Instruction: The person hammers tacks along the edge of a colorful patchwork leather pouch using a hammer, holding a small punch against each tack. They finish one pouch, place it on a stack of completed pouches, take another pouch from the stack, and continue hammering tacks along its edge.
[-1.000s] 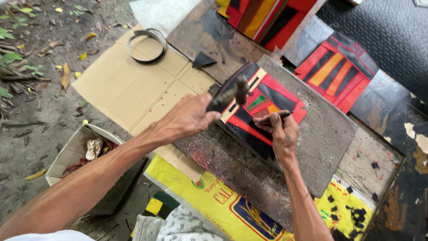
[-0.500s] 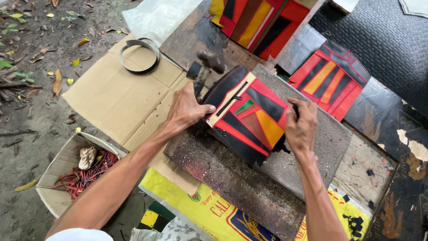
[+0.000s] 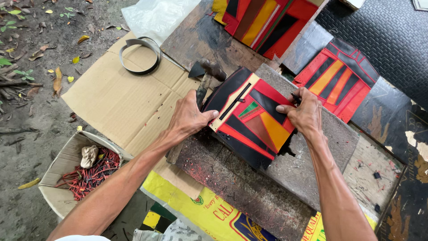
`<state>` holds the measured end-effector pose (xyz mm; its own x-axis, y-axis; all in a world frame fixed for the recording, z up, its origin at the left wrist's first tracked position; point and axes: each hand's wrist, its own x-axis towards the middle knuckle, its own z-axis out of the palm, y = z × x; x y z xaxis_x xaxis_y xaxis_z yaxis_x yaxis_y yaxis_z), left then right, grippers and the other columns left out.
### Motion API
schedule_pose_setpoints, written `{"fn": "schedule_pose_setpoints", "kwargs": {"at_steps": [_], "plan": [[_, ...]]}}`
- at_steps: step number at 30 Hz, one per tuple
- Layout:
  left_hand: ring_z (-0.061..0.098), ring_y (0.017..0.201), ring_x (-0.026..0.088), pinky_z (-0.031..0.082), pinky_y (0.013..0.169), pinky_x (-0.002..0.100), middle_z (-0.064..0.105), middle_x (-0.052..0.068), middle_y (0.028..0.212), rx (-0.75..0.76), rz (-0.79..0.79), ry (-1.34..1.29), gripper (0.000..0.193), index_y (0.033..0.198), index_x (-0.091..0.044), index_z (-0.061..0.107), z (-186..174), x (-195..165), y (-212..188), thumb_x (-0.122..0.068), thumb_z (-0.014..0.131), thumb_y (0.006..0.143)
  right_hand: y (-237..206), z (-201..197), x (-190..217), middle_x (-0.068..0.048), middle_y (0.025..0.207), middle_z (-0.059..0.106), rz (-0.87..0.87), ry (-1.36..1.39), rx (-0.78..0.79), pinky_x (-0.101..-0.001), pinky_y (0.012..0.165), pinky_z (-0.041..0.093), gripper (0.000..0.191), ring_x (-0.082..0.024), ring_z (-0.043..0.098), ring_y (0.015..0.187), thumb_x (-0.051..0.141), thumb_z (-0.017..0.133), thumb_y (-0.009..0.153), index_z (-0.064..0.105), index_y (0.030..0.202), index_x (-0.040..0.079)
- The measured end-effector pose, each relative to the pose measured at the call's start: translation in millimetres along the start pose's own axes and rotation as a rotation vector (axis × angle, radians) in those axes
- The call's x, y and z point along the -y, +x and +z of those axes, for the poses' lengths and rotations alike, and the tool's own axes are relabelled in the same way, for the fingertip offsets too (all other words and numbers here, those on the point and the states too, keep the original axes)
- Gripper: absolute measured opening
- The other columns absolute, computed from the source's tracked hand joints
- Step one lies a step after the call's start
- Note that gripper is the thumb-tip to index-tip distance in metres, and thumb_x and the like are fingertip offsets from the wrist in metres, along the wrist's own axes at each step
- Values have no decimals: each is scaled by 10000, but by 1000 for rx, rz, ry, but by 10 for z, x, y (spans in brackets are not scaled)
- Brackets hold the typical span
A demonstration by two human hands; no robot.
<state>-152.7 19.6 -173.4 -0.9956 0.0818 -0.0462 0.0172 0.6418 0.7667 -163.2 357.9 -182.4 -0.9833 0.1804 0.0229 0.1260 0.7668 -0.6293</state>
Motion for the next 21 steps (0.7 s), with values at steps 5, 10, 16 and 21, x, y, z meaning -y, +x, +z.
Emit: {"fn": "schedule_pose_setpoints", "kwargs": {"at_steps": [5,10,16,21], "plan": [[744,828,405,570,713,478,697,305,859,4,7,19,603,969,83,545,-31,-50,-20,-351,888,729,51,13,-27,-87,841,699,-11,-7,2,-374,719,531,440,-190,657,780,166,964,682,656,954,7],[675,883,414,527,768,491,630,295,927,-36,72,61,737,932,105,527,23,-117,-137,-421,963,654,-28,62,-35,-72,830,693,20,35,-25,-353,683,528,443,-174,637,751,156,966,680,645,942,-1],[624,1005,420,509,852,502,578,289,1076,-52,134,79,789,1058,108,502,24,-141,-153,-375,966,640,-69,100,-10,-71,833,703,44,62,-75,-358,670,525,409,-177,635,747,141,962,703,663,947,4],[612,933,450,514,772,507,555,318,1041,-200,316,45,702,1050,123,491,-25,-260,-176,-230,959,664,-60,100,-41,-69,844,710,16,85,-91,-340,684,536,419,-152,656,775,138,962,695,658,952,5]]}}
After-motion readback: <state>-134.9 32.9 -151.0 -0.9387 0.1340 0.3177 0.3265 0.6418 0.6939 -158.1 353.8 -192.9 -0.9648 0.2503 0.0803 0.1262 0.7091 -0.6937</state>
